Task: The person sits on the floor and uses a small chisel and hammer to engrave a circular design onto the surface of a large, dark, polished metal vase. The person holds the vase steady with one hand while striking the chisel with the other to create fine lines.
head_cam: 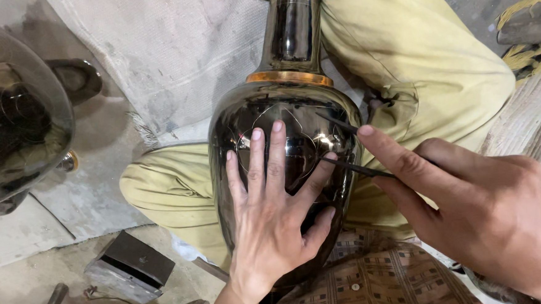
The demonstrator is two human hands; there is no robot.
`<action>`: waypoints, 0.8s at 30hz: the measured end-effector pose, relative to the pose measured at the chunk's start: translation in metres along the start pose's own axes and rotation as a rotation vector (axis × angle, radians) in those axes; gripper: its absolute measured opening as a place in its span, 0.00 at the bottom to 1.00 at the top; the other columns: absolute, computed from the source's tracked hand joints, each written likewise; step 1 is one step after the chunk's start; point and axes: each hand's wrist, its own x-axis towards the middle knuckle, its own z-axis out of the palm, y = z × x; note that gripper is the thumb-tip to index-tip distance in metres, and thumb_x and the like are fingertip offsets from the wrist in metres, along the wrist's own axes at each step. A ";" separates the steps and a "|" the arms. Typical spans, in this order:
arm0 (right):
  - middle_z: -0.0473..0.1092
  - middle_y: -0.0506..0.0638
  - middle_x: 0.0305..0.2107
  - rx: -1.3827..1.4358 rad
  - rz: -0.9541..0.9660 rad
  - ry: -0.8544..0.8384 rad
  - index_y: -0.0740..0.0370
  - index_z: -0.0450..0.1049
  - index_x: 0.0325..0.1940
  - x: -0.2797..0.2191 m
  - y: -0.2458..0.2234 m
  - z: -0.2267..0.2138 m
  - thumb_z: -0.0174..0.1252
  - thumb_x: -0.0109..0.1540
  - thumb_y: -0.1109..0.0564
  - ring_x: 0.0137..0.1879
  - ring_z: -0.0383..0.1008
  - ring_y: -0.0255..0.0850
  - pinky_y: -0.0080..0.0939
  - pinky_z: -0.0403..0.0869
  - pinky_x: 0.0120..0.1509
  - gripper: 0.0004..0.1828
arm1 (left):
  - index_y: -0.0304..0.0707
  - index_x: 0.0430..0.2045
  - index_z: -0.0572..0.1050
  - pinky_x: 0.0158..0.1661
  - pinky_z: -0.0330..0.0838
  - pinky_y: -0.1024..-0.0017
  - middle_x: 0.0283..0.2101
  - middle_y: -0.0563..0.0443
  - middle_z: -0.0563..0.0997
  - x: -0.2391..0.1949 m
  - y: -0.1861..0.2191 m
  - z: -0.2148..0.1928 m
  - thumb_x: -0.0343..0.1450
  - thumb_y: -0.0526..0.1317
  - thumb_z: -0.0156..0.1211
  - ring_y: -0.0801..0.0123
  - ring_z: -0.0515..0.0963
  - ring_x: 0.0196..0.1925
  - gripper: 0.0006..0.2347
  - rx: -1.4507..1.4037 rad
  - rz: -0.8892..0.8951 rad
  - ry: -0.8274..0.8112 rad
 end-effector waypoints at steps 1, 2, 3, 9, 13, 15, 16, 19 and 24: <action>0.68 0.45 0.15 -0.012 0.007 -0.027 0.53 0.74 0.65 0.001 0.000 0.000 0.71 0.56 0.53 0.16 0.66 0.39 0.46 0.69 0.21 0.33 | 0.59 0.63 0.73 0.69 0.35 0.30 0.76 0.27 0.46 -0.001 0.000 0.001 0.67 0.51 0.64 0.33 0.44 0.78 0.26 0.000 -0.003 -0.001; 0.68 0.45 0.16 -0.023 0.015 -0.053 0.53 0.72 0.65 0.002 0.001 0.000 0.71 0.56 0.51 0.16 0.67 0.39 0.46 0.69 0.21 0.33 | 0.59 0.63 0.73 0.69 0.35 0.30 0.76 0.27 0.46 -0.002 -0.001 0.002 0.67 0.51 0.64 0.33 0.44 0.78 0.26 0.000 -0.006 -0.002; 0.69 0.45 0.16 -0.016 0.009 -0.065 0.53 0.71 0.66 0.002 0.001 0.000 0.71 0.56 0.51 0.17 0.67 0.39 0.45 0.69 0.21 0.34 | 0.57 0.62 0.73 0.69 0.35 0.30 0.76 0.27 0.47 -0.003 -0.003 0.003 0.67 0.51 0.64 0.33 0.45 0.78 0.26 -0.006 0.007 0.016; 0.75 0.47 0.22 0.048 -0.071 -0.181 0.58 0.64 0.71 0.007 0.004 -0.003 0.61 0.62 0.57 0.16 0.70 0.35 0.40 0.70 0.17 0.32 | 0.39 0.49 0.73 0.75 0.45 0.41 0.73 0.30 0.59 -0.019 -0.026 0.023 0.63 0.42 0.59 0.43 0.58 0.77 0.20 -0.341 0.033 0.364; 0.76 0.51 0.29 -0.206 -0.150 -0.490 0.47 0.60 0.78 0.019 -0.008 -0.007 0.48 0.62 0.64 0.17 0.69 0.37 0.39 0.70 0.17 0.38 | 0.33 0.48 0.66 0.75 0.56 0.54 0.68 0.32 0.69 -0.022 -0.046 0.040 0.61 0.34 0.48 0.51 0.67 0.70 0.19 -1.040 -0.005 0.662; 0.76 0.55 0.33 -0.317 -0.183 -0.578 0.42 0.60 0.78 0.022 -0.020 -0.008 0.46 0.63 0.64 0.18 0.70 0.37 0.38 0.70 0.16 0.39 | 0.31 0.50 0.64 0.75 0.57 0.55 0.65 0.30 0.69 -0.019 -0.053 0.046 0.60 0.33 0.46 0.50 0.68 0.69 0.21 -1.252 0.003 0.692; 0.76 0.58 0.36 -0.371 -0.215 -0.599 0.42 0.61 0.78 0.024 -0.025 -0.008 0.46 0.63 0.65 0.17 0.70 0.36 0.37 0.71 0.15 0.39 | 0.30 0.51 0.64 0.75 0.57 0.56 0.63 0.29 0.70 -0.017 -0.055 0.048 0.60 0.33 0.46 0.50 0.68 0.70 0.22 -1.281 0.008 0.699; 0.75 0.65 0.40 -0.535 -0.336 -0.615 0.50 0.63 0.75 0.026 -0.039 -0.006 0.46 0.63 0.68 0.15 0.70 0.34 0.36 0.70 0.12 0.35 | 0.29 0.53 0.64 0.74 0.57 0.59 0.62 0.29 0.70 -0.015 -0.055 0.049 0.59 0.33 0.44 0.52 0.68 0.69 0.25 -1.346 -0.009 0.680; 0.77 0.63 0.36 -0.680 -0.364 -0.650 0.57 0.66 0.70 0.029 -0.051 -0.002 0.44 0.63 0.67 0.25 0.75 0.37 0.35 0.74 0.19 0.30 | 0.29 0.55 0.64 0.72 0.59 0.61 0.63 0.32 0.69 -0.016 -0.049 0.043 0.59 0.32 0.43 0.56 0.69 0.65 0.26 -1.459 -0.006 0.631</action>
